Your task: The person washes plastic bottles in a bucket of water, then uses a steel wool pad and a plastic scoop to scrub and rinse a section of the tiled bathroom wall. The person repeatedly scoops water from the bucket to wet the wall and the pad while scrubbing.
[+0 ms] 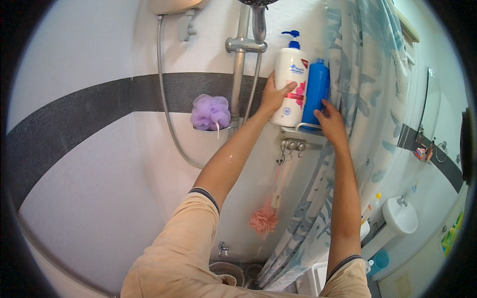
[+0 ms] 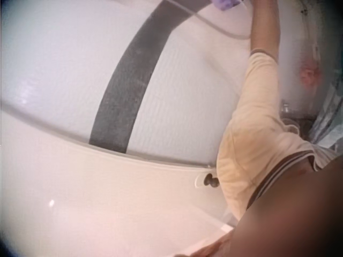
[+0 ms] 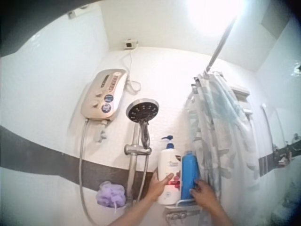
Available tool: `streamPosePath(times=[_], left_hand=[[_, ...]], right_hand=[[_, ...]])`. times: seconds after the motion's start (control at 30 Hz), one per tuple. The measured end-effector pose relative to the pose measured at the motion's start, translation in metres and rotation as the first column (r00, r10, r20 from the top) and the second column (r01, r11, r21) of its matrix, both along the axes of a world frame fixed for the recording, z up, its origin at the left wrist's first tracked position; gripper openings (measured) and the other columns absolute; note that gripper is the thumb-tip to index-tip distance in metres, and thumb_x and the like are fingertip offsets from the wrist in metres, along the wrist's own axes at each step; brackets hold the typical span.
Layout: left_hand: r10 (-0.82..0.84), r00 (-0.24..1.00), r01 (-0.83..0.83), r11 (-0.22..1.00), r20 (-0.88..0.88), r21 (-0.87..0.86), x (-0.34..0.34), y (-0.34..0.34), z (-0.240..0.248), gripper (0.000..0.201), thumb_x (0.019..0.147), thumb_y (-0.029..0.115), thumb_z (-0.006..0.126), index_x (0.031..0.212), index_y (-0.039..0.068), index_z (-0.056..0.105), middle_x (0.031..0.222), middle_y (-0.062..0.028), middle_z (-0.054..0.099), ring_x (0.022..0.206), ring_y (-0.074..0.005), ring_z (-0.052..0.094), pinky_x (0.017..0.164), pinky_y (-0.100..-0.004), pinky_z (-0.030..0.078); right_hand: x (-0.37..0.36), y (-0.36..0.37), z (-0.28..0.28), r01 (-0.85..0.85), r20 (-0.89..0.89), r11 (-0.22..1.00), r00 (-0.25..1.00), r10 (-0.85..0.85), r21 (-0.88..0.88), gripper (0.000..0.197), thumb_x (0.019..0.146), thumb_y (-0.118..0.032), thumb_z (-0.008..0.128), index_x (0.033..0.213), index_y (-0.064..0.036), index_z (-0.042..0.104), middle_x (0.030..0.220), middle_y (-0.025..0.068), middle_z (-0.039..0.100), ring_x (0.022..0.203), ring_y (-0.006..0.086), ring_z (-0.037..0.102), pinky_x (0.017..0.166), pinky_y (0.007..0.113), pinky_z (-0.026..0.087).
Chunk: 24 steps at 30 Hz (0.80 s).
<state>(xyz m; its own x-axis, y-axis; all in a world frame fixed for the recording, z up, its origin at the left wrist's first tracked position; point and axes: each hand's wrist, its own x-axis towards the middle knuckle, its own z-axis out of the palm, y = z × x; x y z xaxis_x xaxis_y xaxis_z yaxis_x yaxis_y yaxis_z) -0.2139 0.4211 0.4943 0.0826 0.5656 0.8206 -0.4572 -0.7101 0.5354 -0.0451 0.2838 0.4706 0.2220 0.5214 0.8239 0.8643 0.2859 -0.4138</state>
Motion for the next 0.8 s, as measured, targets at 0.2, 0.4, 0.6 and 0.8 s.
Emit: streamPosePath(times=[0.2, 0.4, 0.6, 0.8], left_hand=[[0.066, 0.997, -0.062, 0.995, -0.043, 0.077, 0.006, -0.002, -0.004, 0.085, 0.075, 0.037, 0.08, 0.138, 0.002, 0.036, 0.122, -0.0185, 0.058, 0.109, -0.0265, 0.059, 0.093, -0.0369, 0.047], [0.196, 0.965, -0.14, 0.947, -0.176, 0.289, 0.001, 0.002, -0.042, 0.091, 0.075, 0.03, 0.081, 0.14, -0.001, 0.023, 0.129, -0.022, 0.049, 0.119, -0.0304, 0.051, 0.101, -0.0393, 0.041], [0.021, 0.975, 0.043, 0.96, -0.222, 0.278, 0.003, 0.008, -0.046, 0.103, 0.078, 0.036, 0.078, 0.145, -0.002, 0.009, 0.141, -0.0234, 0.035, 0.131, -0.0311, 0.038, 0.111, -0.0403, 0.028], [0.212, 0.91, -0.119, 0.957, -0.357, 0.264, -0.009, -0.002, -0.067, 0.11, 0.079, 0.032, 0.075, 0.147, -0.008, -0.001, 0.141, -0.0325, 0.036, 0.13, -0.0382, 0.042, 0.109, -0.038, 0.031]], right_hand=[[-0.004, 0.002, -0.002, 0.012, -0.062, 0.998, 0.998, -0.008, 0.063, 0.051, 0.085, -0.025, 0.066, 0.129, -0.0023, 0.055, 0.126, 0.0219, 0.058, 0.113, 0.0347, 0.058, 0.098, 0.04, 0.044], [-0.069, -0.018, 0.028, -0.168, 0.226, 0.915, 0.97, 0.088, 0.366, 0.044, 0.086, -0.021, 0.065, 0.123, -0.0005, 0.057, 0.122, 0.0209, 0.06, 0.112, 0.0341, 0.059, 0.096, 0.038, 0.046], [-0.15, 0.042, 0.158, -0.35, 0.212, 0.882, 0.932, 0.294, 0.317, 0.057, 0.085, -0.034, 0.07, 0.127, 0.0004, 0.053, 0.121, 0.022, 0.061, 0.11, 0.0319, 0.061, 0.092, 0.04, 0.048], [-0.171, 0.083, 0.188, -0.296, 0.191, 0.937, 0.946, 0.261, 0.185, 0.051, 0.084, -0.038, 0.069, 0.116, 0.0002, 0.058, 0.101, 0.0207, 0.068, 0.096, 0.0326, 0.066, 0.083, 0.039, 0.05]])
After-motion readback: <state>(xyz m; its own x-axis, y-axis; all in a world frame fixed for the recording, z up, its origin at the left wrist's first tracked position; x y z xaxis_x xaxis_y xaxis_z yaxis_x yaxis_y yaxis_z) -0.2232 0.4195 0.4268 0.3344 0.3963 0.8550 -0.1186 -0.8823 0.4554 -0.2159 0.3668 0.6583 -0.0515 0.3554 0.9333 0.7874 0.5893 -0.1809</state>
